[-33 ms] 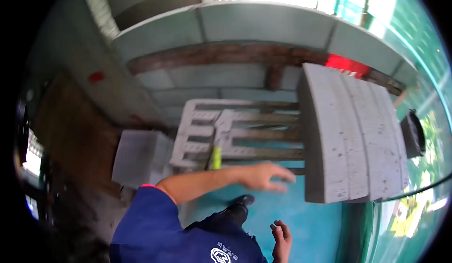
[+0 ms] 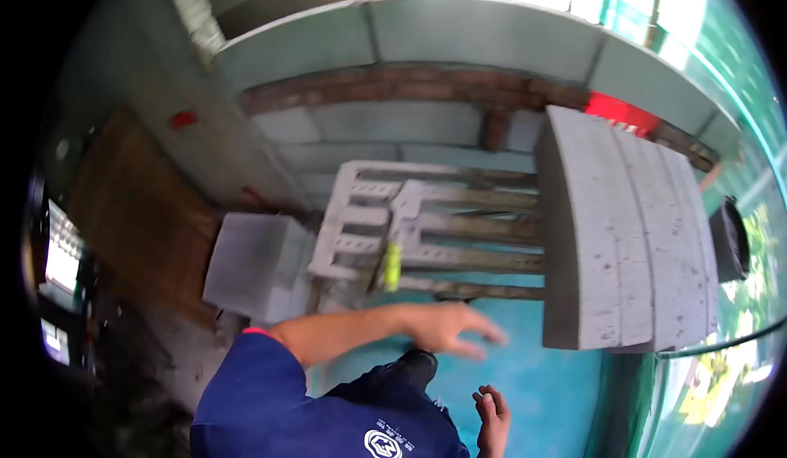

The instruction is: The person applies mortar to the top of a low concrete block wall using two different sized trowels, picking up mortar from a bucket on a metal scaffold and spreading it along the wall edge.

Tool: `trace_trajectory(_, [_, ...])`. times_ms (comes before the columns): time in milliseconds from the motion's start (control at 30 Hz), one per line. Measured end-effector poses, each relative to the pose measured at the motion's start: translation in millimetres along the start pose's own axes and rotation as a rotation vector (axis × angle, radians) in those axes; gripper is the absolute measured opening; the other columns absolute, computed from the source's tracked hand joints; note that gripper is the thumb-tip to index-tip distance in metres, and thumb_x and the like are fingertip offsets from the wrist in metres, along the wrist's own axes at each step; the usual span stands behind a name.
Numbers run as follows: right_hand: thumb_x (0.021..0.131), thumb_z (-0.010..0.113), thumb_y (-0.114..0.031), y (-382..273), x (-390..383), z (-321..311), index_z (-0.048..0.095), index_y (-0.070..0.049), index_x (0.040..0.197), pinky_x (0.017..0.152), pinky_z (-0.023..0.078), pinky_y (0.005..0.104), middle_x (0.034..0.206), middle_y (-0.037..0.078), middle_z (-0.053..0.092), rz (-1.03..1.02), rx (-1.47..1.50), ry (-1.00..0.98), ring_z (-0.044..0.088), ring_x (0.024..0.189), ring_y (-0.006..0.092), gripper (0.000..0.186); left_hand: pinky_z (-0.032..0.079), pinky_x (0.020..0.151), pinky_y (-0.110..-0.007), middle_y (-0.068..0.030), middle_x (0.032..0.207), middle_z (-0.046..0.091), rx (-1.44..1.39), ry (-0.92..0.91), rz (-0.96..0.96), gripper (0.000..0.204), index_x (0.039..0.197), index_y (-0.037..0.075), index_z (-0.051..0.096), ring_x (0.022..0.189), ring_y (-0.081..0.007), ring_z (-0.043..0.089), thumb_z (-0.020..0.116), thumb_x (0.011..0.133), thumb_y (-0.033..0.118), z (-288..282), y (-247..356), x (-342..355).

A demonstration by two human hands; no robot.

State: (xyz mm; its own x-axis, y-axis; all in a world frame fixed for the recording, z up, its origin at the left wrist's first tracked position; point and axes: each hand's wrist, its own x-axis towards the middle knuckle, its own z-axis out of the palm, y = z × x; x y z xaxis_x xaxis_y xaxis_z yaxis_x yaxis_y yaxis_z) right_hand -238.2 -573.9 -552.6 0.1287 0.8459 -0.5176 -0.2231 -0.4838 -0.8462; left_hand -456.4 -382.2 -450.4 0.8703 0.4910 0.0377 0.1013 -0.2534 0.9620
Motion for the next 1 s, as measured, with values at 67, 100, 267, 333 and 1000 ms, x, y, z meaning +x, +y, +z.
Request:
trace_trajectory(67, [0.091,0.058,-0.025,33.5,-17.4,-3.7,0.054,0.006,0.119,0.083,0.048,0.0308,0.112,0.015,0.062,0.089,-0.052,-0.119,0.063,0.099,0.0247,0.041,0.041,0.099,-0.033,-0.0132,0.120,0.060,-0.288,-0.036,-0.202,0.046,0.124,0.001,0.055,0.111,-0.0205,0.056,0.062,0.089,0.029,64.5,-17.0,-96.2])
trace_trajectory(100, [0.091,0.058,-0.025,48.2,-25.4,-7.3,0.054,0.006,0.119,0.081,0.048,0.0303,0.111,0.016,0.062,0.170,-0.103,-0.161,0.063,0.098,0.0244,0.042,0.042,0.096,-0.032,-0.0125,0.118,0.061,-0.447,0.098,-0.381,0.045,0.126,0.002,0.054,0.108,-0.0199,0.058,0.061,0.090,0.030,96.5,-30.5,-138.9])
trace_trajectory(267, [0.089,0.062,-0.032,77.4,-32.2,3.4,0.056,0.005,0.117,0.078,0.048,0.0298,0.106,0.013,0.064,0.281,-0.336,-0.290,0.064,0.092,0.0215,0.047,0.049,0.080,-0.044,-0.0221,0.093,0.066,0.477,0.433,-1.368,0.046,0.097,0.002,0.068,0.087,-0.0379,0.062,0.062,0.079,0.044,243.5,-132.2,-318.5])
trace_trajectory(333, [0.089,0.062,-0.032,77.6,-16.6,26.6,0.057,0.005,0.116,0.078,0.048,0.0299,0.105,0.013,0.065,0.210,-0.362,-0.400,0.064,0.092,0.0208,0.046,0.050,0.077,-0.045,-0.0225,0.091,0.066,0.351,0.417,-1.330,0.043,0.092,0.002,0.070,0.085,-0.0385,0.062,0.062,0.079,0.043,265.1,-159.1,-375.2])
trace_trajectory(1000, [0.086,0.063,-0.020,36.1,47.5,472.0,0.053,0.002,0.120,0.094,0.042,0.0390,0.116,0.021,0.056,-0.873,-0.912,-0.131,0.054,0.109,0.0359,0.042,0.050,0.076,-0.044,-0.0130,0.091,0.067,-0.051,0.725,-1.280,0.019,0.088,0.014,0.068,0.087,-0.0330,0.063,0.055,0.075,0.018,294.7,-216.1,-614.5])
